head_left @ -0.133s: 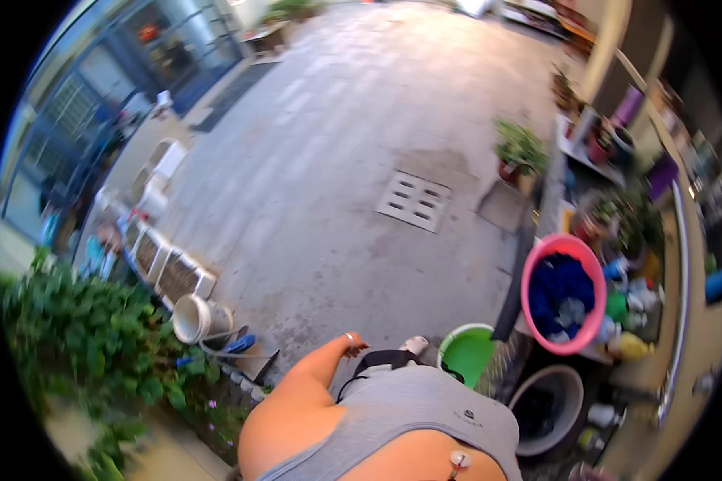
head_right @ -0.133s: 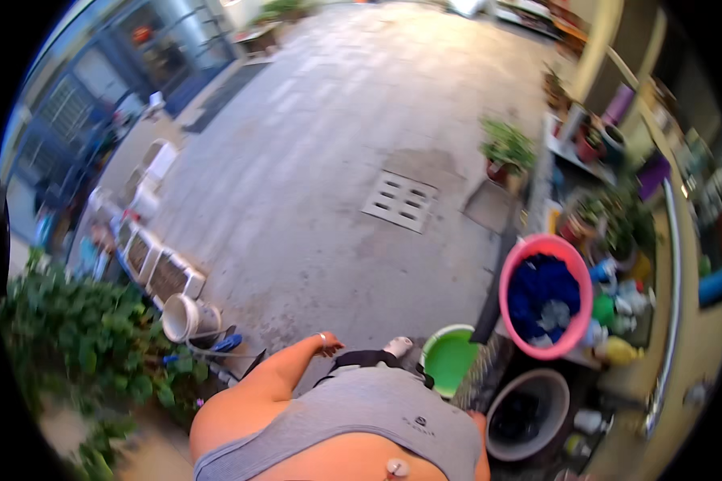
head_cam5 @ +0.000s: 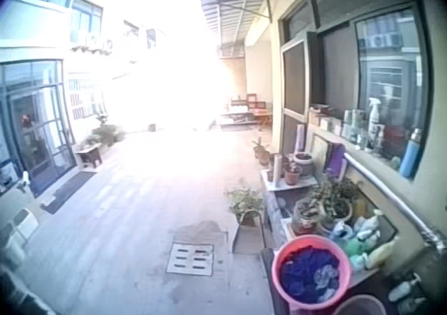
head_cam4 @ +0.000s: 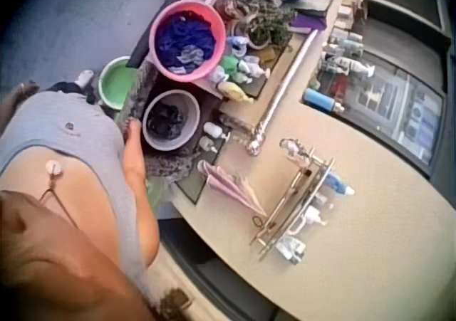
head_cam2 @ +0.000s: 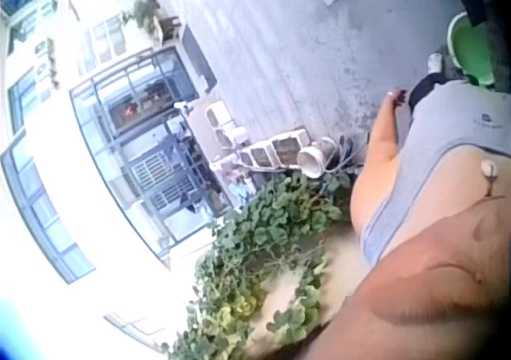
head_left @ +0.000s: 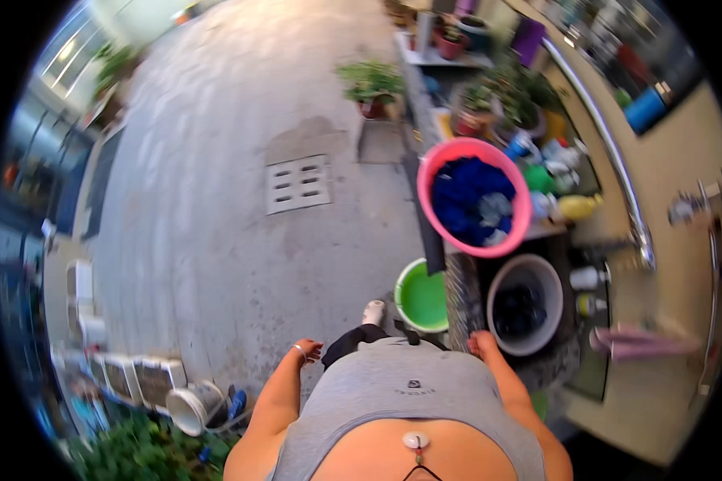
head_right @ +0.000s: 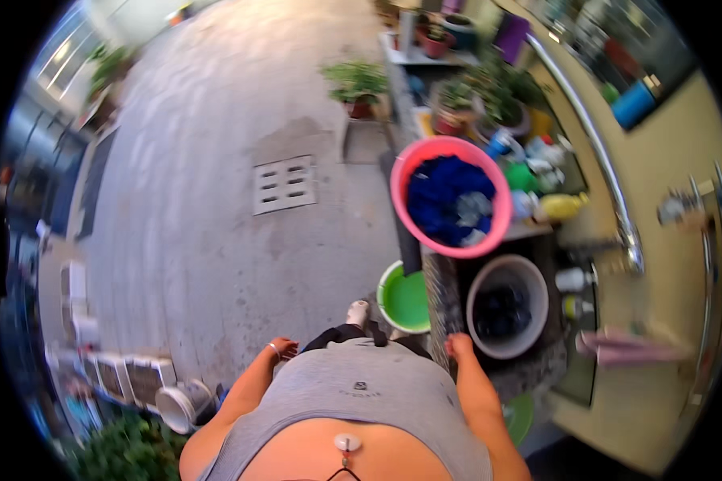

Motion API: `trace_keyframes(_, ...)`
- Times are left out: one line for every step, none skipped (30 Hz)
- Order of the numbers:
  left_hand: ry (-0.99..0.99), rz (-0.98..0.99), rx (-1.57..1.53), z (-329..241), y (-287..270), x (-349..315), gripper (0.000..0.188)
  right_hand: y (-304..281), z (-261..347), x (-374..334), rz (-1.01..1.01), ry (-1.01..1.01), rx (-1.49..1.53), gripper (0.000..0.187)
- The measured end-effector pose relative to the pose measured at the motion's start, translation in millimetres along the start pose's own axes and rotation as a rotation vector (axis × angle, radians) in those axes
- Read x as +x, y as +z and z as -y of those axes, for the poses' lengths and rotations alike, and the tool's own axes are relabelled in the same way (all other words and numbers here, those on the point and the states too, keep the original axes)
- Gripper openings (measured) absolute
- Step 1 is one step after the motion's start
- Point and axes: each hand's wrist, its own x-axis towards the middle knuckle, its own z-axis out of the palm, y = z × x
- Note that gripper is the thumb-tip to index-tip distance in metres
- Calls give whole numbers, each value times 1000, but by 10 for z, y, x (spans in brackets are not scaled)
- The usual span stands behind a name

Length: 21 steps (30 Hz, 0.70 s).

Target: The person cleans a pair of black shoes by scrubbing them with a brush in a basin of soapy water at a sink and then rinses them under running water before placing them on a drying rack.

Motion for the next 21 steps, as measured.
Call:
trace_keyframes(62,31,34,0,-56,66,28,-11,-22,-15,-23,-6,-17,10)
trace_keyframes(45,33,280,-381,401,-362,27,-272,-182,-190,-141,20,-37,12)
trace_keyframes(13,47,273,-212,209,-237,28,-129,-224,-235,-115,7,-17,13)
trace_keyframes(-38,57,257,8,-33,57,29,23,-173,-238,-100,-8,-9,13)
trace_keyframes(-71,62,278,79,-229,305,30,116,-126,-253,-93,-29,-2,14)
trace_keyframes(-90,46,296,92,-480,456,31,279,-42,-316,-90,-60,46,14)
trace_keyframes(-110,22,323,68,-720,533,32,391,17,-416,-88,-88,86,14)
trace_keyframes(-212,37,385,-106,-439,485,34,170,-222,-585,-166,-52,120,15)
trace_keyframes(-223,30,453,-354,-380,465,34,100,-325,-684,-200,-46,159,15)
trace_keyframes(-232,21,511,-548,-335,450,34,3,-454,-759,-226,-54,180,15)
trace_keyframes(-234,-9,558,-786,-383,414,34,10,-456,-838,-246,-45,213,15)
trace_keyframes(-228,-36,602,-1047,-383,391,33,-30,-480,-871,-268,-45,235,15)
trace_keyframes(-228,-58,644,-1246,-290,367,33,-119,-567,-910,-292,-40,252,15)
trace_keyframes(-175,-62,665,-1484,-151,324,32,-203,-665,-927,-320,-19,281,13)
trace_keyframes(-118,-75,679,-1706,-26,289,31,-267,-720,-910,-337,-4,307,12)
trace_keyframes(-82,-69,712,-1877,162,275,29,-355,-778,-889,-353,14,331,11)
trace_keyframes(-25,-58,743,-2071,359,243,29,-424,-811,-842,-378,3,375,10)
trace_keyframes(11,-14,812,-2198,632,240,28,-509,-855,-811,-405,-1,412,10)
trace_keyframes(44,34,878,-2288,913,230,28,-615,-897,-780,-433,-4,447,9)
trace_keyframes(296,155,1167,-2411,1059,279,29,-669,-886,-653,-465,-38,396,12)
trace_keyframes(554,276,1448,-2521,1167,426,29,-720,-883,-442,-492,-80,346,16)
